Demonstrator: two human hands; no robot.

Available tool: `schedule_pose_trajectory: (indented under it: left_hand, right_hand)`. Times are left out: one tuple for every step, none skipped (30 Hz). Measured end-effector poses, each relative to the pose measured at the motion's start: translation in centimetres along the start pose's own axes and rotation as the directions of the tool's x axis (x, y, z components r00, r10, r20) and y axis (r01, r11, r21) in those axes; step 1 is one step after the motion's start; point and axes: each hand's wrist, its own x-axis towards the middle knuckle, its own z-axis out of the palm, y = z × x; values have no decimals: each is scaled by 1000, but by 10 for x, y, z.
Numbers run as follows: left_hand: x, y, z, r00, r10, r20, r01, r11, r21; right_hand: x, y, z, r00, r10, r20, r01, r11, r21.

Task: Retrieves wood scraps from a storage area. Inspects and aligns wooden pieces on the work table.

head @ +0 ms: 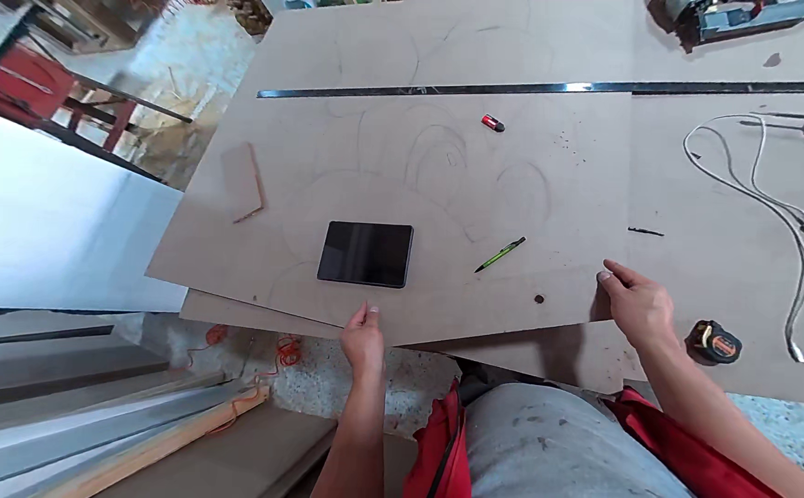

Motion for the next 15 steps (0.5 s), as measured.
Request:
schedule_pose_trajectory:
  left_hand:
    - [1,1,3,1000,-21,1,21,1000,-4]
    - [2,2,5,999,-37,4,37,999,-2]
    - [4,2,6,999,-45,7,45,999,8]
    - [6,2,6,999,-50,8,50,999,18]
    - [7,2,5,999,-52,5,51,998,25]
    - [9,1,4,999,-50,3,49,998,32]
    - [11,0,2,999,-48,5,48,998,43]
    - [13,-1,0,999,-53,10,52,997,54]
    - [14,-2,1,998,-58,14,58,997,51]
    - [15,-4,1,998,-60,17,59,997,40]
    - [15,-6,1,998,-58,24,57,998,26]
    - [16,-8,0,998,-48,35,48,999,11]
    - [16,-10,-1,998,-34,45,34,999,-9]
    - [16,-12,-2,998,-19,58,21,999,-27]
    - [16,-14,-4,997,-3,79,6,999,-39]
  right_hand:
    - [2,0,1,1000,14,-2,-14,999,-29]
    - [3,1,1,1000,27,-1,-27,998,-53]
    - [5,1,2,999,37,-3,-37,997,-69]
    - [5,3,4,999,43,-5,-44,996,-78]
    - [6,5,5,999,49,0,-49,995,-81]
    - [5,6,7,998,55,10,-53,995,-86]
    - [4,7,8,998,60,17,-58,995,-84]
    - [3,7,9,998,63,18,-62,995,-80]
    - [1,7,9,998,65,18,-63,996,-67]
    - [1,9,8,998,61,21,-60,997,-53]
    - [2,10,8,998,55,26,-54,998,-38]
    - [3,12,8,998,48,27,-48,999,-25]
    - [4,14,8,999,42,30,-41,999,-19]
    - [5,14,8,999,40,31,-39,999,-14]
    - [6,15,7,999,44,30,-44,999,-10]
